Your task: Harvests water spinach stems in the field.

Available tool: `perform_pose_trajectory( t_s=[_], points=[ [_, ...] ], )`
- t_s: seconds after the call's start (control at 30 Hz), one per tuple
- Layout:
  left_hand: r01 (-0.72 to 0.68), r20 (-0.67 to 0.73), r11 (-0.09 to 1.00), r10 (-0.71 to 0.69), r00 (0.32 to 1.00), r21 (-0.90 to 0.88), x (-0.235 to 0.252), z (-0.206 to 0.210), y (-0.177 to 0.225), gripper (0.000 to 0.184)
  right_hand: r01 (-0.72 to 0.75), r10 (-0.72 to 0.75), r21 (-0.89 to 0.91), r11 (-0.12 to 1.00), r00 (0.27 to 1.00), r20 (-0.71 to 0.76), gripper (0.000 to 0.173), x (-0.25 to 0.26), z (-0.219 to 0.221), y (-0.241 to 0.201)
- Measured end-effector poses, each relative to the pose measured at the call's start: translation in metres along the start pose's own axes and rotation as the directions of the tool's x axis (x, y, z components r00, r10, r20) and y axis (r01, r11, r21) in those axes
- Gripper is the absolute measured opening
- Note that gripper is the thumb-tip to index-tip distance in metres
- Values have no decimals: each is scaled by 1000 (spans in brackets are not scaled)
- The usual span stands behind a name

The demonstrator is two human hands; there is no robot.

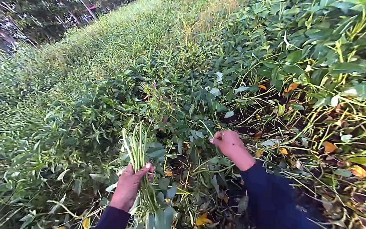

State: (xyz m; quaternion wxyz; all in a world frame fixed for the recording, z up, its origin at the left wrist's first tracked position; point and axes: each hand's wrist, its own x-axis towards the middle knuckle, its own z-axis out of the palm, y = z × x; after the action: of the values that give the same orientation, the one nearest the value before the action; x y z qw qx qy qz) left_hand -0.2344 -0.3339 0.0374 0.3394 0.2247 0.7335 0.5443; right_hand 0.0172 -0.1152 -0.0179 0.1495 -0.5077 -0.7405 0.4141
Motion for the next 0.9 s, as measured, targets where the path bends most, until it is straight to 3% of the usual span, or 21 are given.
perform_pose_trajectory(
  t_s=[0.07,0.17,0.27,0.33,0.37,0.43,0.5,0.53,0.6,0.67,0.77,0.9],
  points=[
    [-51,56,999,51,997,4,4,30,-7,22,95,-94,109,989,995,-18,24,-31,21,-50],
    [-68,206,998,70,976,-18,5,55,-18,31,88,-131,324,942,985,112,26,-54,60,-90],
    [86,320,995,-63,945,-56,0,55,-17,36,45,-160,459,887,963,217,33,-57,69,-87],
    [196,392,980,-163,906,-46,-3,47,-17,36,49,-201,474,879,940,276,36,-52,60,-63],
    [238,411,971,-204,889,-32,-3,42,-18,34,56,-179,403,914,945,273,35,-47,51,-43],
    [300,411,953,-254,876,-50,0,28,-20,34,32,-45,52,998,965,259,26,-32,29,4],
    [361,377,920,-282,882,-155,4,14,-21,35,-91,209,-359,929,928,307,34,-19,23,54],
    [370,357,905,-281,891,-210,5,8,-20,34,-128,302,-465,876,897,322,41,-19,28,75],
    [322,314,890,-220,924,-323,8,-2,-17,25,-154,353,-545,824,892,281,36,-19,36,90],
    [242,276,875,-132,952,-419,13,-10,-14,17,-126,291,-556,821,931,220,30,-12,29,77],
    [141,177,865,-62,982,-482,16,-23,-10,18,41,68,-483,874,976,207,26,0,-3,35],
    [47,27,882,-39,999,-468,20,-30,-4,14,280,-220,-358,891,955,199,20,13,-67,-40]
  ],
)
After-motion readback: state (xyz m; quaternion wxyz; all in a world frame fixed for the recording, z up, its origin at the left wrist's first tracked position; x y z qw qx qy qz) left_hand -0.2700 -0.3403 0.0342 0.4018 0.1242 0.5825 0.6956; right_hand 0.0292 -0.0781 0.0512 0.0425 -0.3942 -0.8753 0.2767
